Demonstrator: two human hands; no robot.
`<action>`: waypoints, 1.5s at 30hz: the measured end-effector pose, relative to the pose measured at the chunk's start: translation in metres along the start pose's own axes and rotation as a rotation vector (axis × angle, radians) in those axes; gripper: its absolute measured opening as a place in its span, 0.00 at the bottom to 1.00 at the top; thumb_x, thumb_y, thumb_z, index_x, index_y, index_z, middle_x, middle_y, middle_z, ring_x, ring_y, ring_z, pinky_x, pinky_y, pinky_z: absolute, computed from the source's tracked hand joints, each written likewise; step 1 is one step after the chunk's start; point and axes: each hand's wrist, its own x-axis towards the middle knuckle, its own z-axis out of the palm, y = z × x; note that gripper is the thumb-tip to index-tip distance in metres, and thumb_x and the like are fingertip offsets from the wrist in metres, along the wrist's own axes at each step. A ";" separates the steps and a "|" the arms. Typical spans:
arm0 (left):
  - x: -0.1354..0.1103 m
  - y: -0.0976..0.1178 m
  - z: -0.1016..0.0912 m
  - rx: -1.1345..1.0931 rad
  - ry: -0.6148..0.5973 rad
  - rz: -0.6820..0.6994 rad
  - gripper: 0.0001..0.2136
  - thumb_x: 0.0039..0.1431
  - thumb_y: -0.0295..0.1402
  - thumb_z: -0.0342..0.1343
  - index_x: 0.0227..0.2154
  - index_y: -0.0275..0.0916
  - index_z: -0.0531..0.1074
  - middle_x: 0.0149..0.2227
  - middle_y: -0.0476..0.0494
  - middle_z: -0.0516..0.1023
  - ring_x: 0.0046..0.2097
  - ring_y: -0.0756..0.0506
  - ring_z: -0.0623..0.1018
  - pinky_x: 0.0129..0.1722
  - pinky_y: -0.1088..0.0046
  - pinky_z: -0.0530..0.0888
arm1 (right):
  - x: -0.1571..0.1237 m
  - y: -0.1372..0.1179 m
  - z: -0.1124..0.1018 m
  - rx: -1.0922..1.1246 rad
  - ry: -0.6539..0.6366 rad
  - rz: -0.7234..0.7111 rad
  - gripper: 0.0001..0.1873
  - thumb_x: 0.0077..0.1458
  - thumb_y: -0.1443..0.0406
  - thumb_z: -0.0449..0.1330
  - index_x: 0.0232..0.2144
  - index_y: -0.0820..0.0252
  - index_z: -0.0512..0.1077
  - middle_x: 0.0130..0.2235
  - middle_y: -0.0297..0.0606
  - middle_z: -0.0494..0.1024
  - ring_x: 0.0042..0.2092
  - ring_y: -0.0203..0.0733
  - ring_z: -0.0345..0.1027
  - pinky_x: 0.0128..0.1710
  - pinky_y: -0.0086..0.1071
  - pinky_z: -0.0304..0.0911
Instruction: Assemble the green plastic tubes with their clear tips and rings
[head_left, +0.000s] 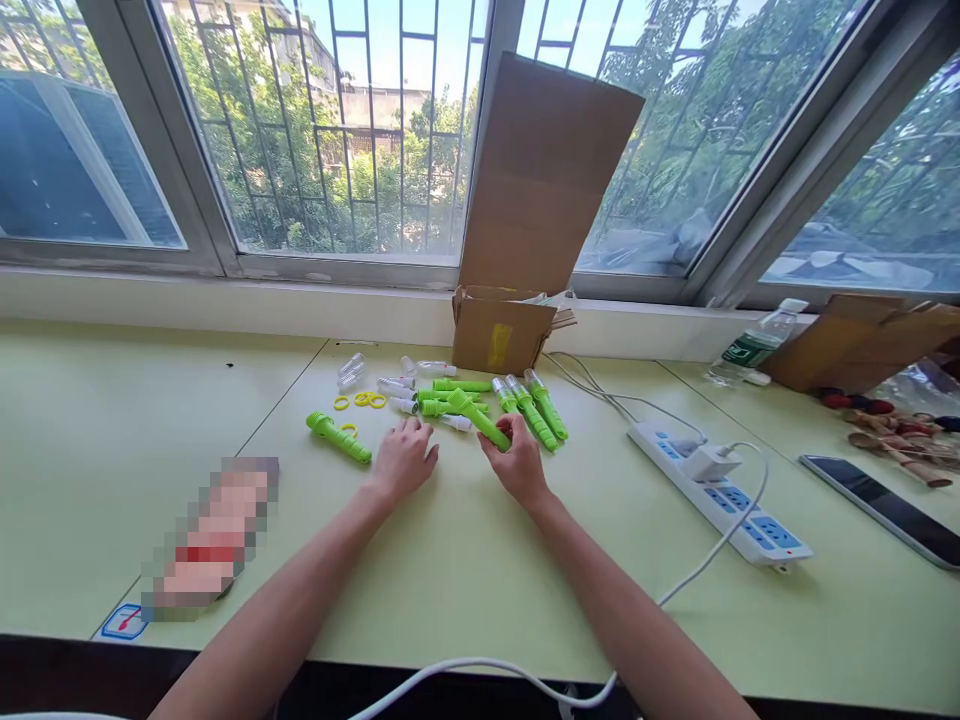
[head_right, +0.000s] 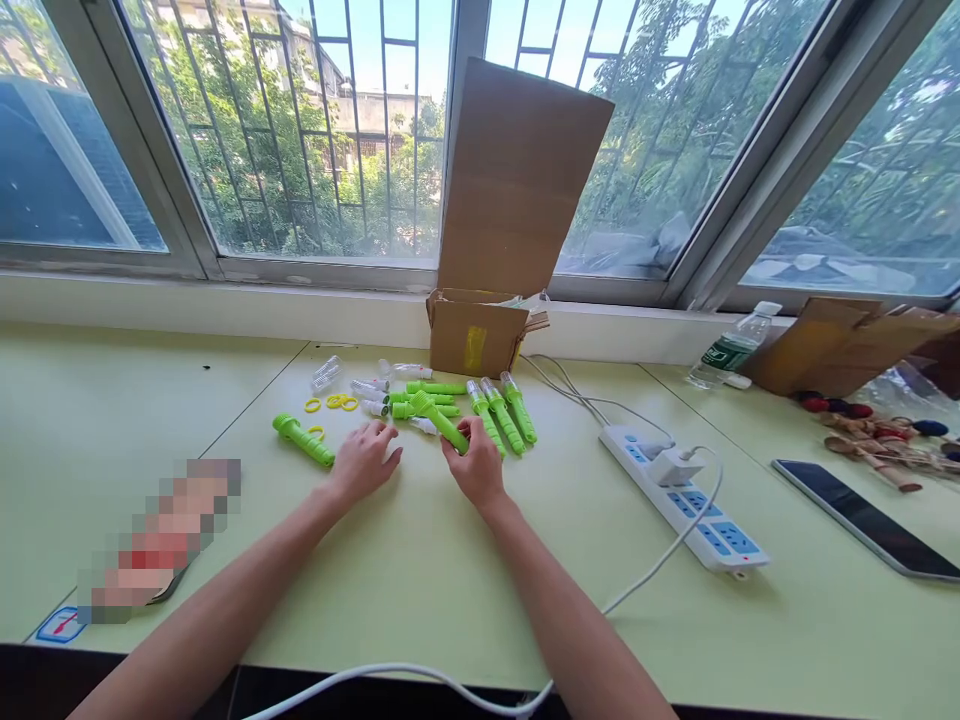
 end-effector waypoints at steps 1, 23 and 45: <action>0.000 -0.003 -0.001 0.055 0.017 -0.068 0.11 0.58 0.37 0.49 0.40 0.38 0.69 0.42 0.36 0.71 0.46 0.38 0.70 0.43 0.59 0.69 | 0.000 0.000 0.000 0.004 -0.010 0.000 0.14 0.50 0.56 0.58 0.34 0.55 0.59 0.31 0.35 0.71 0.30 0.40 0.66 0.30 0.33 0.61; 0.010 -0.045 -0.011 0.318 -0.116 -0.395 0.21 0.51 0.18 0.42 0.47 0.38 0.66 0.43 0.33 0.69 0.41 0.39 0.73 0.42 0.55 0.66 | -0.002 -0.001 0.002 -0.004 -0.026 -0.023 0.12 0.50 0.57 0.57 0.34 0.55 0.60 0.31 0.34 0.72 0.30 0.39 0.66 0.30 0.32 0.60; 0.006 -0.007 -0.009 -0.232 0.110 0.025 0.13 0.60 0.25 0.42 0.45 0.41 0.65 0.43 0.43 0.72 0.37 0.47 0.75 0.35 0.72 0.72 | -0.002 -0.002 0.000 -0.003 -0.039 -0.008 0.12 0.50 0.58 0.57 0.34 0.56 0.60 0.31 0.35 0.72 0.31 0.41 0.66 0.30 0.32 0.60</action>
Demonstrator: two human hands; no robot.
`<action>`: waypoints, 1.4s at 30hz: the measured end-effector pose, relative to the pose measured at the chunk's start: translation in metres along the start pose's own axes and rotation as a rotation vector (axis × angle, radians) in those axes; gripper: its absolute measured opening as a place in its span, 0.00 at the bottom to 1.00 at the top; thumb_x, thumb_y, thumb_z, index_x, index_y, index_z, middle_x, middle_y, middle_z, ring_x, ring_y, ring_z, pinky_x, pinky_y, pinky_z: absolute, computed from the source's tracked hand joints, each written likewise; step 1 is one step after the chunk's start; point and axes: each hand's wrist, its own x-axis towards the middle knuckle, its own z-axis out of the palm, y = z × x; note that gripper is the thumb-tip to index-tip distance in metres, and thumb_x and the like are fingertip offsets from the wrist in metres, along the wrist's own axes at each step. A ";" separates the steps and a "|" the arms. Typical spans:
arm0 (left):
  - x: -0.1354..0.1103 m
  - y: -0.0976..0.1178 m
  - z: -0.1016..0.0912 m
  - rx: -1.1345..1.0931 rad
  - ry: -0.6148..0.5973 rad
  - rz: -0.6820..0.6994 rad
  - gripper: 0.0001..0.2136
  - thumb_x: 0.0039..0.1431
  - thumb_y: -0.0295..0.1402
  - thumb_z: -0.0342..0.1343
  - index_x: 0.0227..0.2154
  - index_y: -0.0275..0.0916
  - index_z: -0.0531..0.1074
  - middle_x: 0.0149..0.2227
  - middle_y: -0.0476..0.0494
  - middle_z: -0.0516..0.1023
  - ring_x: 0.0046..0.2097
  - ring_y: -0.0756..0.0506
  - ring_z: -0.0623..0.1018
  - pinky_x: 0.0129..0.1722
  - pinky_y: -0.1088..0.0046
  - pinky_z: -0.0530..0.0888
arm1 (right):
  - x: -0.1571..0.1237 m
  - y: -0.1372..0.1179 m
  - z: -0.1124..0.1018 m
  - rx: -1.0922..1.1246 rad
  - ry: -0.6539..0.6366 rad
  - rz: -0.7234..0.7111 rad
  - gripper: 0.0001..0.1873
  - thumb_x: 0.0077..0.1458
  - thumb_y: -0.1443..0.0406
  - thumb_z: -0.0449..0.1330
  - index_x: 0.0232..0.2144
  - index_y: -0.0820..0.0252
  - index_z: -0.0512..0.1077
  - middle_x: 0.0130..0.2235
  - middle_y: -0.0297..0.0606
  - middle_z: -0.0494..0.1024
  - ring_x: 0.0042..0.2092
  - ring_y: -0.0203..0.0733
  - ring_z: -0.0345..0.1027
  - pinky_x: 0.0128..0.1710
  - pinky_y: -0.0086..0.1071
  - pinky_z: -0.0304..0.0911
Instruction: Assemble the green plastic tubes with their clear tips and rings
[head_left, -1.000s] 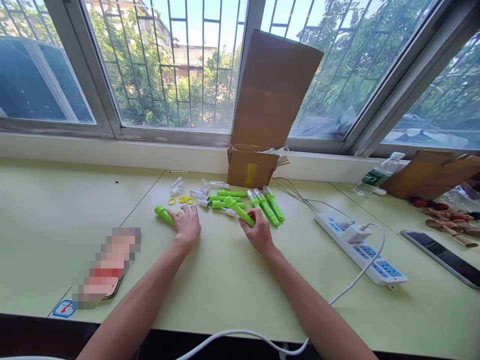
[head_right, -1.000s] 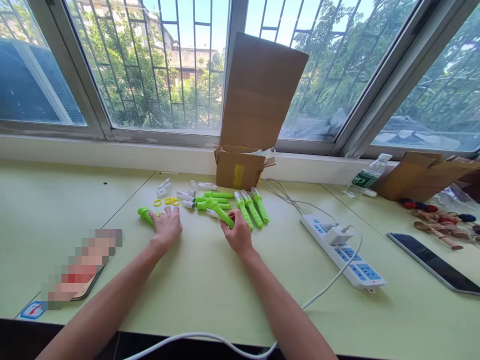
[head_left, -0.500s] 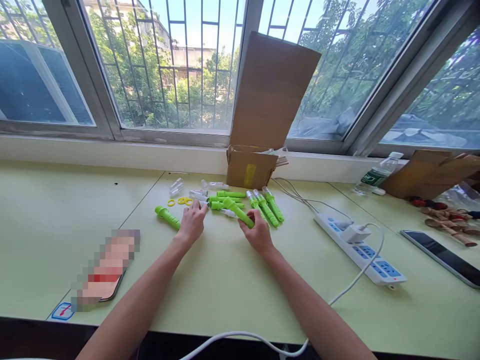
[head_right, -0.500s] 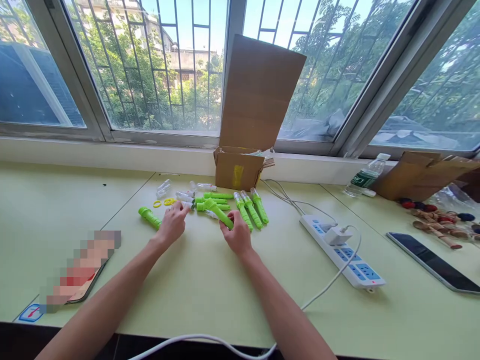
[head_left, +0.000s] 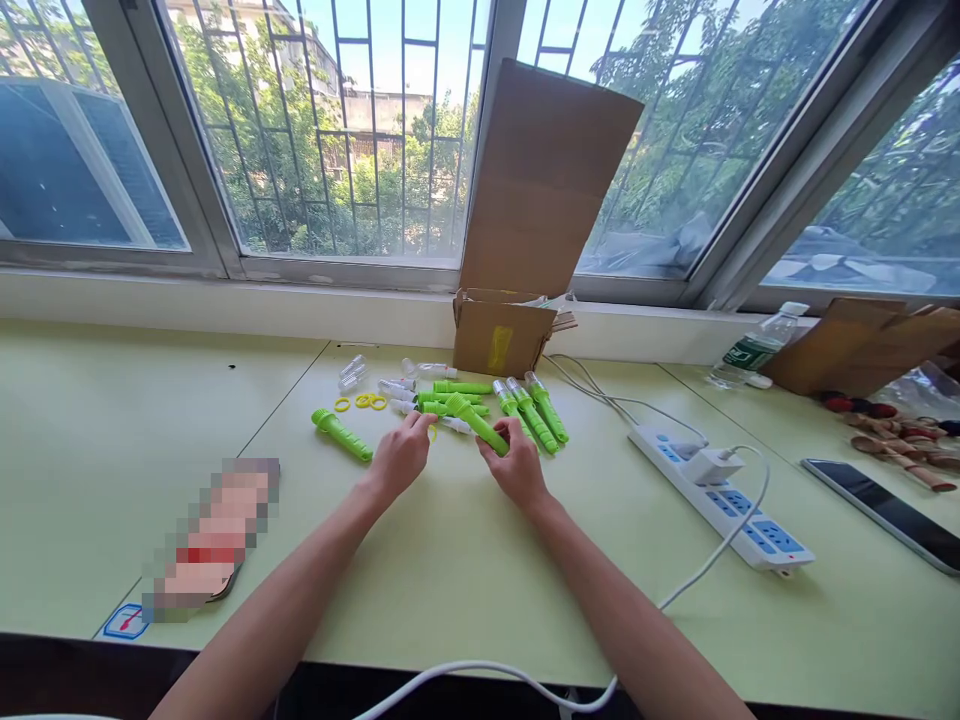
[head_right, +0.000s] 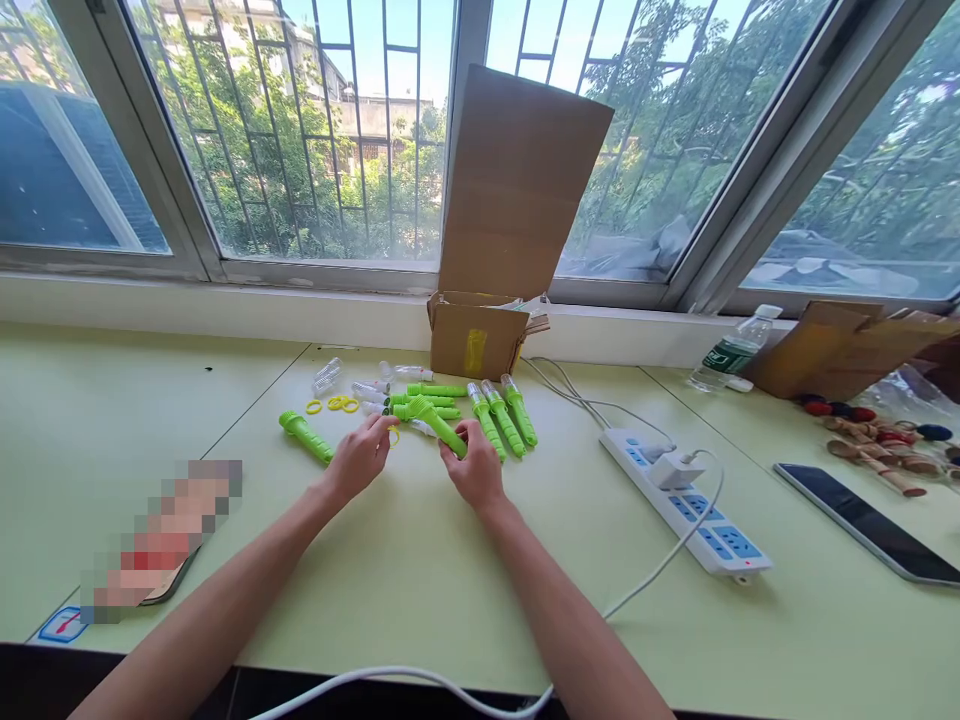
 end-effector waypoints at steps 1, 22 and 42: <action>0.000 0.000 0.000 0.001 0.016 -0.015 0.13 0.60 0.26 0.42 0.46 0.41 0.65 0.43 0.44 0.73 0.37 0.47 0.76 0.35 0.72 0.72 | 0.000 0.000 0.000 -0.003 0.002 -0.001 0.12 0.50 0.58 0.57 0.34 0.56 0.60 0.31 0.35 0.72 0.31 0.40 0.66 0.30 0.32 0.60; 0.003 -0.007 0.004 -0.290 0.207 -0.242 0.08 0.61 0.37 0.46 0.33 0.40 0.67 0.30 0.49 0.76 0.26 0.50 0.74 0.29 0.75 0.67 | 0.000 -0.002 -0.003 -0.029 -0.057 -0.045 0.12 0.58 0.55 0.50 0.38 0.57 0.63 0.29 0.34 0.71 0.26 0.37 0.60 0.27 0.30 0.55; 0.004 -0.004 0.013 -0.908 0.168 -0.344 0.10 0.55 0.40 0.53 0.32 0.38 0.66 0.25 0.49 0.74 0.25 0.49 0.77 0.21 0.76 0.73 | -0.003 -0.006 -0.009 -0.057 -0.307 -0.131 0.15 0.57 0.57 0.53 0.42 0.59 0.69 0.29 0.37 0.75 0.26 0.38 0.63 0.28 0.31 0.56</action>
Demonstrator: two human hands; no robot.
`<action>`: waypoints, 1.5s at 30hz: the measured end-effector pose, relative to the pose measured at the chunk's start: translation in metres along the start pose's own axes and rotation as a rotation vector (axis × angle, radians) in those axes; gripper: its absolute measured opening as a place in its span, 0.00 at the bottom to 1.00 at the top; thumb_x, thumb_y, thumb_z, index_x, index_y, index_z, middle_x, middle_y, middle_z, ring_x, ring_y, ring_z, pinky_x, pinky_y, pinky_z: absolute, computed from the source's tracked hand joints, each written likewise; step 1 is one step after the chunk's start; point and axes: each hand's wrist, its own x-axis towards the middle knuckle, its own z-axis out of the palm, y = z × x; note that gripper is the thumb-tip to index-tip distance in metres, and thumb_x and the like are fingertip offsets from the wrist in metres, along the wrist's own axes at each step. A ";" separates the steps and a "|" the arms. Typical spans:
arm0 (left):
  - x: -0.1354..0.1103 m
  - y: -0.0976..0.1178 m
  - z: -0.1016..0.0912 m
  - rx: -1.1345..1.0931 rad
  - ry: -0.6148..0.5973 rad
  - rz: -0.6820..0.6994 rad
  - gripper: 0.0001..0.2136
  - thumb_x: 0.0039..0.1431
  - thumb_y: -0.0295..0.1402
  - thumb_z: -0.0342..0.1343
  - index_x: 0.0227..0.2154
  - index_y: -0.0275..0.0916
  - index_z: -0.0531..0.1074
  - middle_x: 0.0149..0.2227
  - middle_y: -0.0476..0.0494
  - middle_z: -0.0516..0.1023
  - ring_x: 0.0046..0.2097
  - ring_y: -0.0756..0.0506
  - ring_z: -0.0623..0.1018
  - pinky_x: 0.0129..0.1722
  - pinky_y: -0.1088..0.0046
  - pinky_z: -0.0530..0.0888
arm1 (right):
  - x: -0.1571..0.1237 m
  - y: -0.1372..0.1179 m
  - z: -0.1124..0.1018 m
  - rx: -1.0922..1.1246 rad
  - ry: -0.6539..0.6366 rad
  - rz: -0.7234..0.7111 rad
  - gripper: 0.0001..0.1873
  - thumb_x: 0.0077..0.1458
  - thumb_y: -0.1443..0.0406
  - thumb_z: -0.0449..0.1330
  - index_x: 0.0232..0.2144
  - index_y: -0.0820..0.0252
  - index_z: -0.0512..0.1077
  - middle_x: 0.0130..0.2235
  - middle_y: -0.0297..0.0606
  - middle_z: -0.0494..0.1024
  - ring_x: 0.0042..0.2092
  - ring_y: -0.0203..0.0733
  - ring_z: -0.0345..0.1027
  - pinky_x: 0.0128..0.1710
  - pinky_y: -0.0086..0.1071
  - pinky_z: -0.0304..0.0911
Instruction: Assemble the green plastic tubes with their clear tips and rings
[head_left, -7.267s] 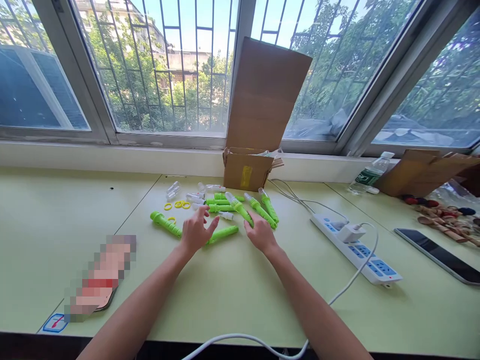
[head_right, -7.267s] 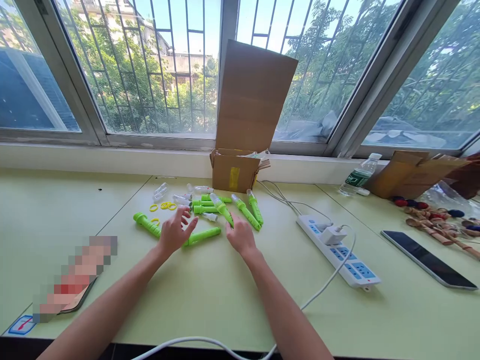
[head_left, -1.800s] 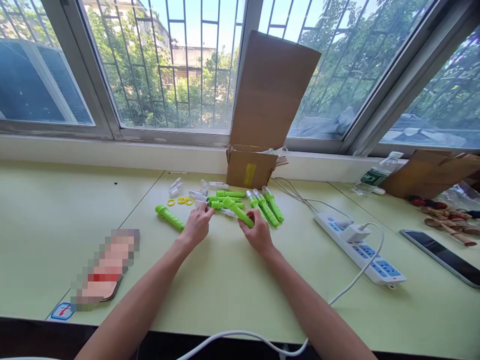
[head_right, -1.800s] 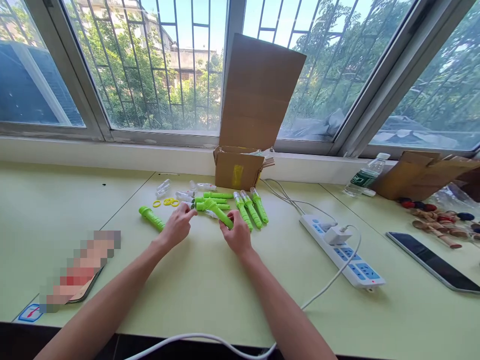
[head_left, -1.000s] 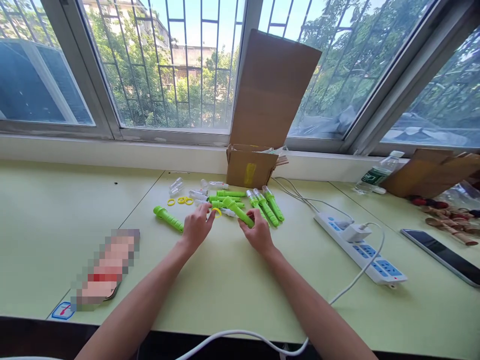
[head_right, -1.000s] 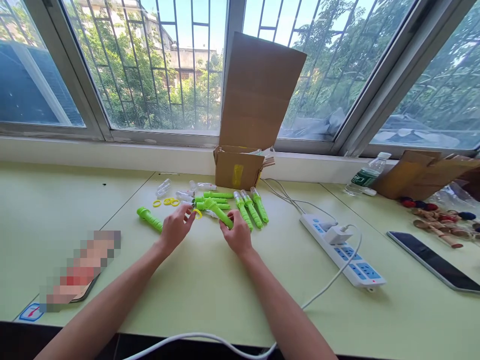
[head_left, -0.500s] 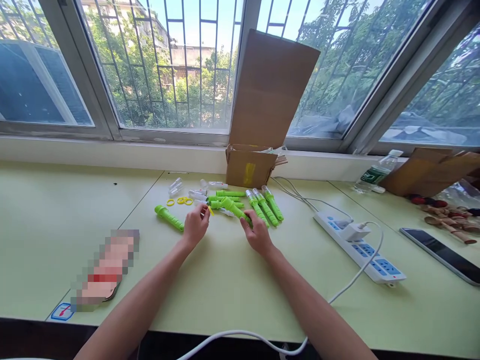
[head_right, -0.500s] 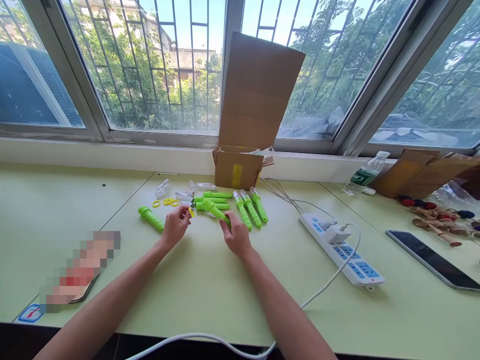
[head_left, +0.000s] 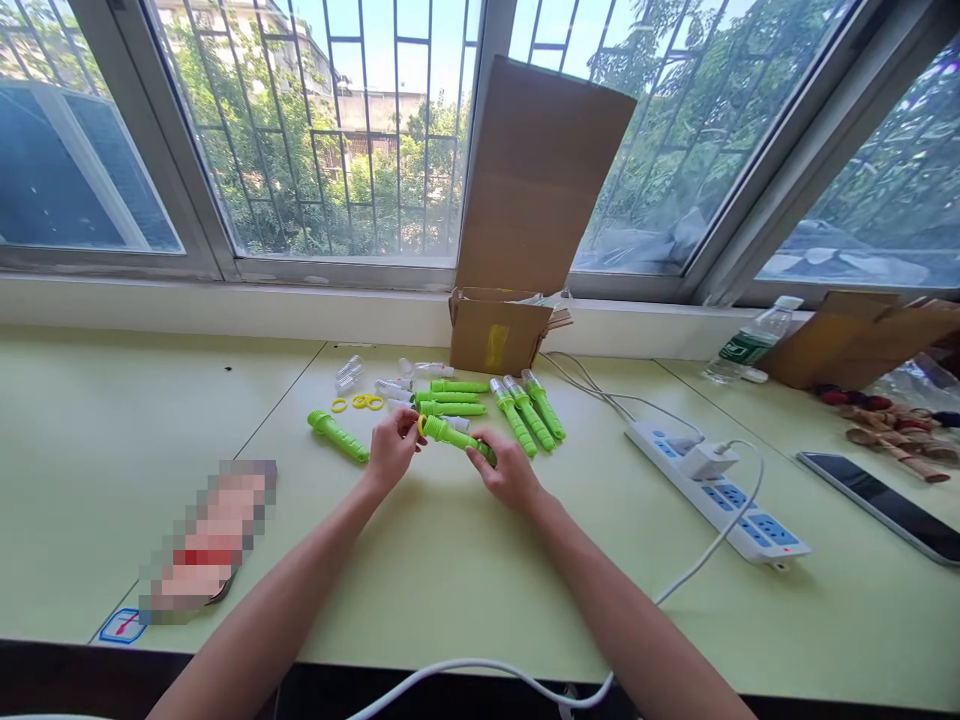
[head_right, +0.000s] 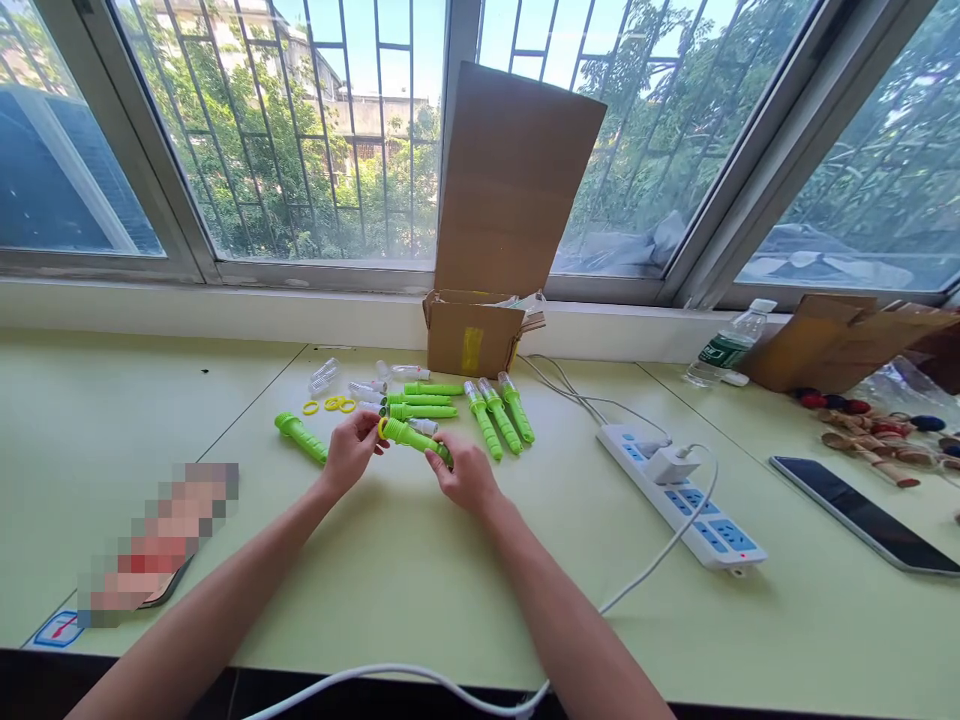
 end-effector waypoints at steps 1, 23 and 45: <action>0.000 0.000 0.000 -0.010 -0.016 0.000 0.10 0.55 0.40 0.53 0.33 0.37 0.67 0.26 0.48 0.74 0.26 0.49 0.77 0.21 0.76 0.74 | 0.000 0.000 0.000 -0.005 0.001 0.001 0.15 0.57 0.57 0.53 0.42 0.59 0.69 0.29 0.37 0.75 0.26 0.38 0.63 0.28 0.31 0.56; -0.005 0.009 0.001 0.074 -0.214 0.105 0.13 0.54 0.41 0.55 0.36 0.40 0.59 0.34 0.47 0.75 0.33 0.50 0.76 0.26 0.78 0.71 | -0.001 -0.001 0.002 -0.156 0.011 -0.128 0.24 0.53 0.62 0.57 0.53 0.54 0.64 0.48 0.41 0.75 0.42 0.45 0.71 0.40 0.35 0.66; -0.011 0.017 0.006 0.191 -0.330 0.185 0.11 0.53 0.41 0.57 0.32 0.39 0.66 0.35 0.48 0.71 0.36 0.50 0.73 0.28 0.77 0.73 | 0.002 -0.006 0.011 -0.138 -0.061 -0.194 0.27 0.57 0.66 0.53 0.59 0.52 0.56 0.52 0.42 0.72 0.47 0.47 0.70 0.42 0.37 0.67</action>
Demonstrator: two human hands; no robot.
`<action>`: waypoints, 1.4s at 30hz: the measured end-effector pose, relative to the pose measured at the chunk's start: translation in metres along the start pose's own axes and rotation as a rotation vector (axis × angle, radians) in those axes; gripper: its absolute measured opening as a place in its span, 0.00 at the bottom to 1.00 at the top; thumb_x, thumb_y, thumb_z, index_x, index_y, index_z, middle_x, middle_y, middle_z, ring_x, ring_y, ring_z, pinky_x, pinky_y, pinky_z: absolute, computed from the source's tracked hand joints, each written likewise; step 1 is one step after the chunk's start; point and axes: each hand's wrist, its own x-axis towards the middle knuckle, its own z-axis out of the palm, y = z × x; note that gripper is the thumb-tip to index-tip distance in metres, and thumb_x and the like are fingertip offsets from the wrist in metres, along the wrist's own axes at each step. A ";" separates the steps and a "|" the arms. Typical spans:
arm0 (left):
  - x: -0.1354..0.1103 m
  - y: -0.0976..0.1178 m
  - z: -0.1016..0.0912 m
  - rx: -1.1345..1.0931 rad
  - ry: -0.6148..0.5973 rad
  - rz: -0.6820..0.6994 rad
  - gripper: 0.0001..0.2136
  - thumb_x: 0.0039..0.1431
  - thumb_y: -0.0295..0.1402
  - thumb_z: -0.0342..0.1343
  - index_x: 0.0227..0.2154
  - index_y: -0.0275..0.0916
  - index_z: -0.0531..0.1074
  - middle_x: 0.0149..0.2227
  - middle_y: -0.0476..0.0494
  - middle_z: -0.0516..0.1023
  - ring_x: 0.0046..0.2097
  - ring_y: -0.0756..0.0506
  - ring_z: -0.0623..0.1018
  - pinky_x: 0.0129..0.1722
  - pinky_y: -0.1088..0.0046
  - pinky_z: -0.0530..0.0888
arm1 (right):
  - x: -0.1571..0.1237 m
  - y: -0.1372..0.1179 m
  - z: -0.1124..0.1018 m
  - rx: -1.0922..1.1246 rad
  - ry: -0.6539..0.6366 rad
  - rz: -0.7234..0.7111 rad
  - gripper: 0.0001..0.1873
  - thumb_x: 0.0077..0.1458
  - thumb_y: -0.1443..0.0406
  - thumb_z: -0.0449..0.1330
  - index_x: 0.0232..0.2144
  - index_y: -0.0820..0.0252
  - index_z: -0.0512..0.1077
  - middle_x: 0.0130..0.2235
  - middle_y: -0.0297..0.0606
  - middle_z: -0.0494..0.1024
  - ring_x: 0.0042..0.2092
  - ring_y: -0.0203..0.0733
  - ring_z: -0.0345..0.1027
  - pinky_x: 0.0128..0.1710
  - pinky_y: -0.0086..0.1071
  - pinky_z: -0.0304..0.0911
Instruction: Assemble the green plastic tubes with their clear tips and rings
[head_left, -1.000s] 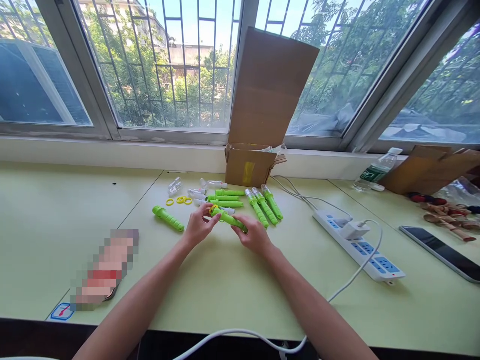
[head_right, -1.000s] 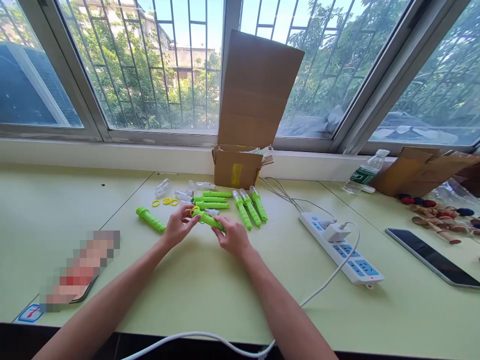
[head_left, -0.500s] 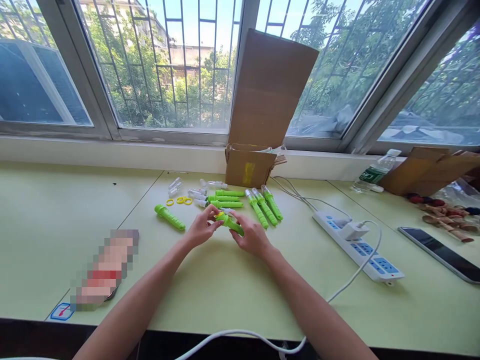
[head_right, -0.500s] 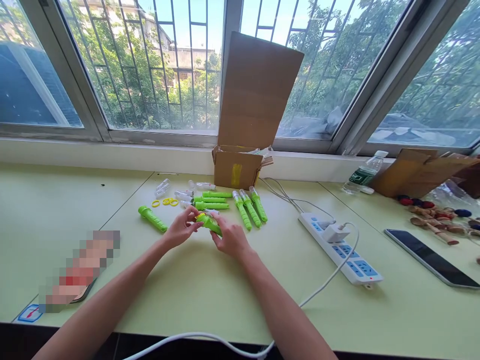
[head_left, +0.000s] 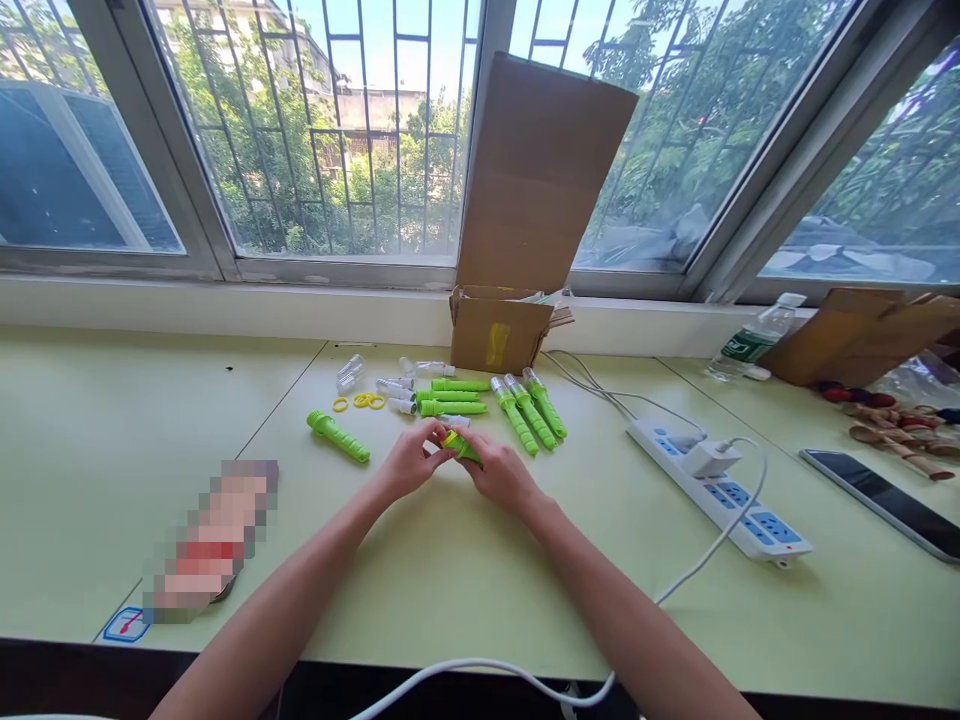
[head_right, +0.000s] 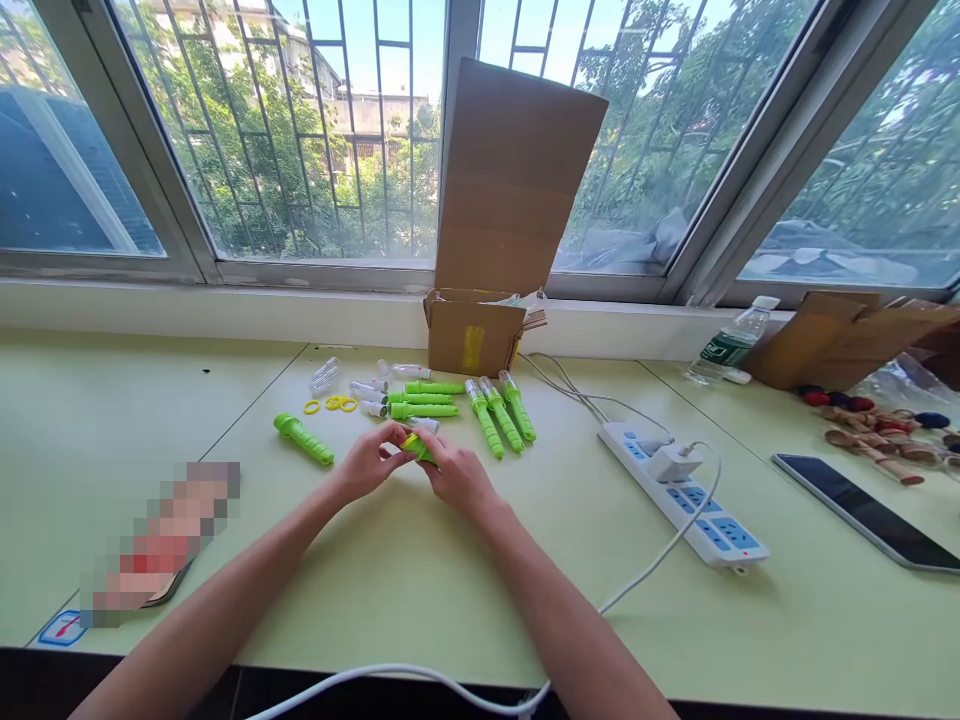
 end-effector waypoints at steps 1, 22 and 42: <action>0.001 0.000 0.000 0.013 0.017 0.018 0.11 0.53 0.41 0.57 0.31 0.39 0.66 0.36 0.47 0.71 0.37 0.49 0.73 0.27 0.78 0.73 | 0.000 0.000 0.001 0.009 0.005 0.007 0.27 0.57 0.66 0.53 0.59 0.52 0.56 0.52 0.42 0.72 0.47 0.47 0.70 0.43 0.37 0.67; 0.002 -0.004 0.005 0.171 0.086 0.120 0.07 0.56 0.36 0.54 0.31 0.39 0.65 0.37 0.47 0.66 0.34 0.52 0.71 0.28 0.77 0.75 | 0.002 0.005 0.003 0.070 0.035 0.034 0.27 0.57 0.65 0.53 0.59 0.52 0.57 0.53 0.42 0.72 0.47 0.48 0.70 0.43 0.38 0.68; 0.005 0.000 0.004 0.301 0.076 0.268 0.05 0.59 0.35 0.51 0.33 0.40 0.67 0.40 0.45 0.64 0.35 0.52 0.71 0.31 0.75 0.76 | 0.007 0.000 0.000 0.203 0.088 0.135 0.28 0.55 0.65 0.55 0.58 0.58 0.60 0.53 0.44 0.72 0.51 0.51 0.68 0.48 0.43 0.65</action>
